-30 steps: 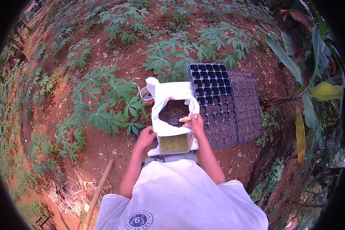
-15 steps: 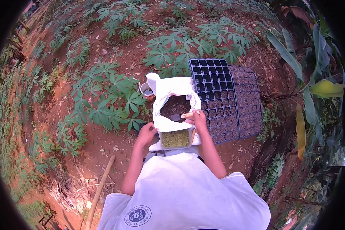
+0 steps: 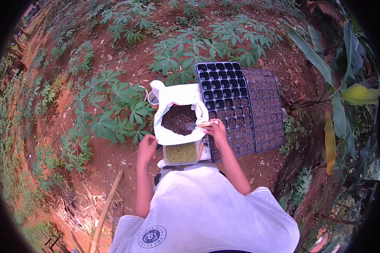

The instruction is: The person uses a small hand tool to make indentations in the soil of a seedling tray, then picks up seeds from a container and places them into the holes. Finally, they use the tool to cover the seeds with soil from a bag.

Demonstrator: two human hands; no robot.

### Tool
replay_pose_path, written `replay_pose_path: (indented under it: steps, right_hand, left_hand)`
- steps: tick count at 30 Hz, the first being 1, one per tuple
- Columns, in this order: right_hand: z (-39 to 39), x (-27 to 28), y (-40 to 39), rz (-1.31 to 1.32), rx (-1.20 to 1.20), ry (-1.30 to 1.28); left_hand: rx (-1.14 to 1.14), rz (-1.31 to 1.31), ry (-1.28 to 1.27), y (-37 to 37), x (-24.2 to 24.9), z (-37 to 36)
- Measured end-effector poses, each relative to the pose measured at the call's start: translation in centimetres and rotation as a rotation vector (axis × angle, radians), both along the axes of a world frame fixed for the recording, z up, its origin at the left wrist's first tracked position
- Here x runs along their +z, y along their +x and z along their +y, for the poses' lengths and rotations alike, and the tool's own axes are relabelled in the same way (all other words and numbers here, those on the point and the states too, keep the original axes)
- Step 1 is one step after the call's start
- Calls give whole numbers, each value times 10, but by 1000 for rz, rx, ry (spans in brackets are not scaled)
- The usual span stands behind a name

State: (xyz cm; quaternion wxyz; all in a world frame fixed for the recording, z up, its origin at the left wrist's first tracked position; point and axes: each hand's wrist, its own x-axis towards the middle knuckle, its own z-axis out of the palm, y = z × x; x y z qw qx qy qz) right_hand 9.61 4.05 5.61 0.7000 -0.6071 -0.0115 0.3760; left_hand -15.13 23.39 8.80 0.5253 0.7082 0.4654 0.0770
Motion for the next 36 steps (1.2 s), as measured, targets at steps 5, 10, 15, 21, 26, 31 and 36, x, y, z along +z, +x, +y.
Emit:
replay_pose_path:
  steps: [5,10,15,21,26,31,36]
  right_hand:
    - [-4,-10,3,-192,173,25]
    - [-4,-10,14,-206,204,67]
    - [4,3,16,-166,176,65]
    - [18,-4,2,-178,206,75]
    - [28,-4,-8,-196,154,5]
    - [33,-4,-19,-166,120,-52]
    - [27,-14,-21,-108,-4,-106]
  left_hand:
    - [80,49,65,17,21,-18]
    - [69,60,159,29,12,-32]
    - [59,78,240,32,12,-33]
    - [56,66,225,27,17,-25]
    - [-16,90,125,24,24,-10]
    - [-83,95,148,17,17,2]
    - [-115,61,121,8,12,9]
